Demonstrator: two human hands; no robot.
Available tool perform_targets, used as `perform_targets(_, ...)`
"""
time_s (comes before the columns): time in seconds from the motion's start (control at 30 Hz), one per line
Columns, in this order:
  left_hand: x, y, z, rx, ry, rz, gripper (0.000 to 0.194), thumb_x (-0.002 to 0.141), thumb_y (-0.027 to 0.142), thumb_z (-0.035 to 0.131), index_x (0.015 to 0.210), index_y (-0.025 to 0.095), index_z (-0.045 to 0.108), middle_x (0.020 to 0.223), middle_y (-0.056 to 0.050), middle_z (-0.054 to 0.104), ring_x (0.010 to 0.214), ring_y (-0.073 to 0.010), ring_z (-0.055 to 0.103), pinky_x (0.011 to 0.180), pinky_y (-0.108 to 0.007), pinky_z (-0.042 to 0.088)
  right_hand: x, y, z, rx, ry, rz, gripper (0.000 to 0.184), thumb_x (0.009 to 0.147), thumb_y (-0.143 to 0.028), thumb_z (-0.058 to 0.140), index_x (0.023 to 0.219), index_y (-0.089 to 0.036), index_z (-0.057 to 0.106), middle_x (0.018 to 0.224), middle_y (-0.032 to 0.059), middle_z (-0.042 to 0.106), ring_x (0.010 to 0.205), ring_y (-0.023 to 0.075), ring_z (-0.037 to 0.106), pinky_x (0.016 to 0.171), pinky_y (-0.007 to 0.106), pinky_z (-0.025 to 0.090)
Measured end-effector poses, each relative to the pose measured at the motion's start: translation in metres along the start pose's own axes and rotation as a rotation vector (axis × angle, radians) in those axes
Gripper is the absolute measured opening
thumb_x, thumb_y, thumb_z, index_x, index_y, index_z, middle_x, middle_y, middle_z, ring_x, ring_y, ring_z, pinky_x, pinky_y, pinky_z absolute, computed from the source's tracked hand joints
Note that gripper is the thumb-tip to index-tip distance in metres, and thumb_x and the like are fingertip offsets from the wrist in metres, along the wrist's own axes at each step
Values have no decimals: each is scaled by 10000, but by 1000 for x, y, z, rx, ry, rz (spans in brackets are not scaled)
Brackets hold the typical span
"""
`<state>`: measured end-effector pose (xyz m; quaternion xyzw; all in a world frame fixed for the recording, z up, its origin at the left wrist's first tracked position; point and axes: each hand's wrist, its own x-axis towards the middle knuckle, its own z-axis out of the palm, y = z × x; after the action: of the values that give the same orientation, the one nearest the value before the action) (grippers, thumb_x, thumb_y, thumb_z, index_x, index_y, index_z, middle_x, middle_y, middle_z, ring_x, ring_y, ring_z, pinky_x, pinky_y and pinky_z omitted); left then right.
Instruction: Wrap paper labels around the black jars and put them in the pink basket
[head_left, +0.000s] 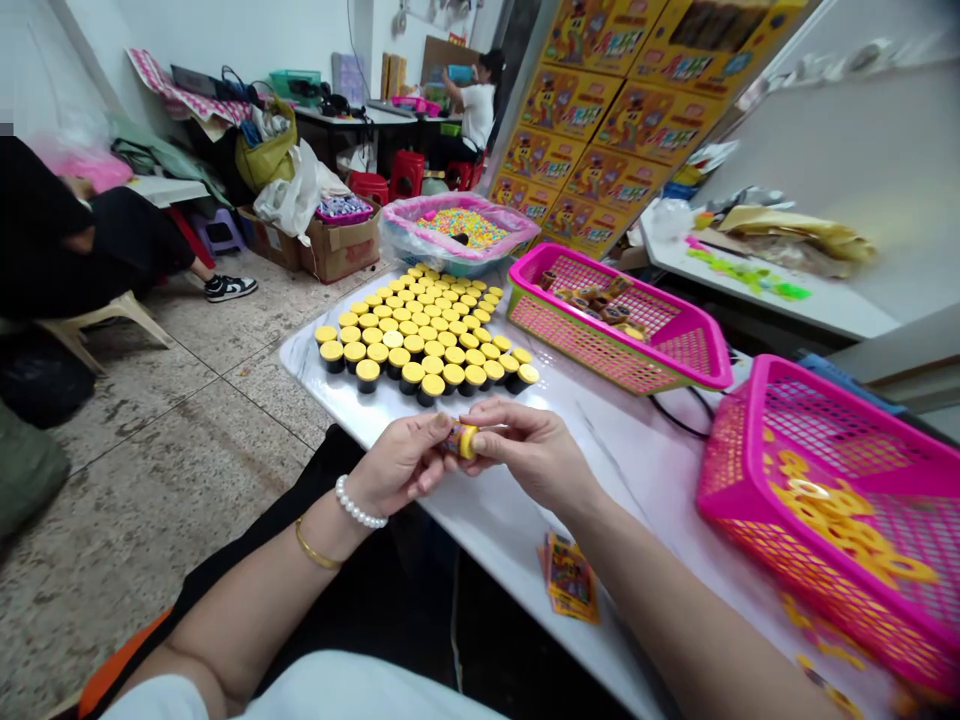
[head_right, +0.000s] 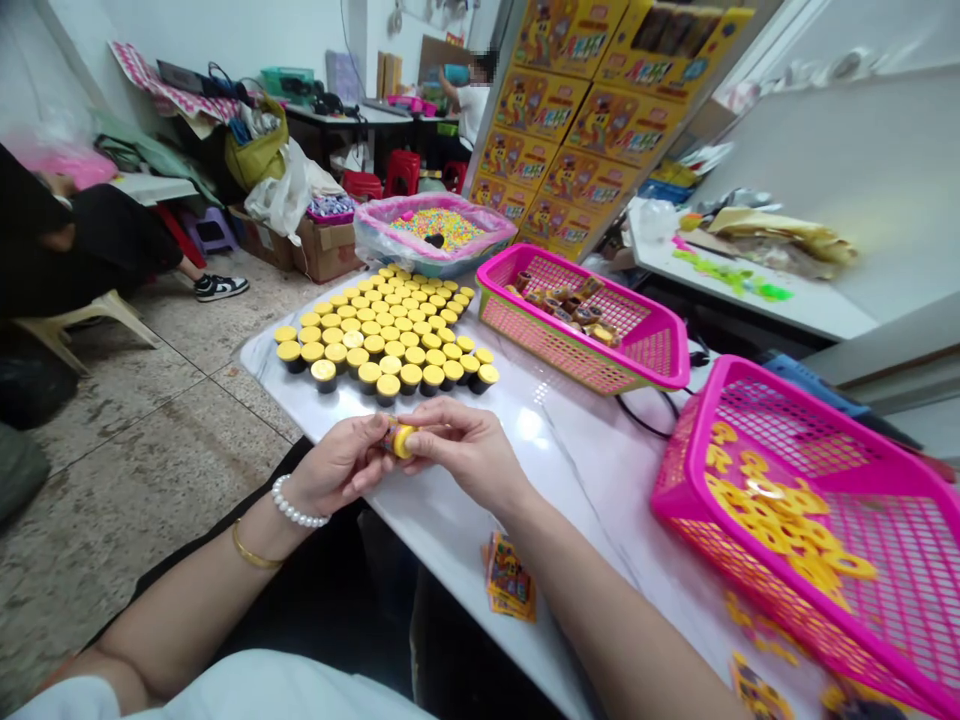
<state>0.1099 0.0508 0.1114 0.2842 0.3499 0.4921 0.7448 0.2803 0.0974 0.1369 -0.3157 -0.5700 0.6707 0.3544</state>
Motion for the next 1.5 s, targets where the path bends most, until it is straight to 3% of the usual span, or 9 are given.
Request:
perform_targets(0.2,-2,-1,5,8,8,-9,603,689,658,756,917,122,601,586,5,646,311,-32,417,284,-148,211,3,-10,-14,-114,-45,0,266,672,-349,883,901,-238,807,995,39,689,645,142,726,586,293,654)
perform_targets(0.33,-3,0,7,9,80,62,626,718,578,783,1090,128,556,679,-10,684,410,-60,515,323,-143,284,9,-41,-70,-266,300,-265,466,781,-352,799,1229,-384,672,1092,15,720,835,174,748,752,344,649)
perform_targets(0.43,0,-2,6,10,121,108,548,723,472,818,1060,120,569,686,-3,671,438,-52,511,347,-137,291,7,-57,-94,-445,427,-254,719,796,-387,762,1450,-381,465,1136,55,708,822,200,751,646,337,636)
perform_targets(0.57,4,-5,7,3,160,149,486,721,434,824,1017,124,595,681,11,650,440,-43,489,363,-137,283,2,-41,-59,-806,195,-132,369,827,-375,717,1150,-195,725,901,82,740,715,193,705,582,310,570)
perform_targets(0.73,-1,-11,10,153,208,225,408,744,452,795,967,153,630,685,15,629,462,-54,480,398,-159,291,4,-18,-12,-1287,-196,-344,250,794,-178,729,1042,-167,754,971,112,733,933,250,662,817,383,533)
perform_targets(0.97,17,-13,15,1272,301,573,169,851,299,675,979,193,707,866,-58,660,728,-174,589,680,-286,469,12,-35,-62,-909,121,-318,312,815,-261,669,1106,-151,672,804,11,670,678,119,586,660,251,482)
perform_targets(1.07,31,-13,22,1654,352,492,186,854,289,666,1009,189,690,969,-80,630,807,-207,617,652,-289,460,14,-35,-79,-966,67,-228,231,782,-208,654,1003,-152,691,781,6,665,674,116,576,639,236,457)
perform_targets(1.3,33,-12,25,1703,329,450,92,897,267,626,880,179,645,1019,-84,615,849,-202,634,682,-301,474,8,-40,-75,-1376,-4,-122,228,763,-175,688,988,-147,661,943,76,714,707,156,612,651,262,432)
perform_targets(1.5,32,-18,33,1851,359,422,151,916,287,609,1017,180,641,1049,-97,616,842,-218,645,644,-301,474,-8,-62,-58,-1390,139,-313,256,854,-290,681,1071,-155,675,969,81,731,709,163,628,667,270,431)
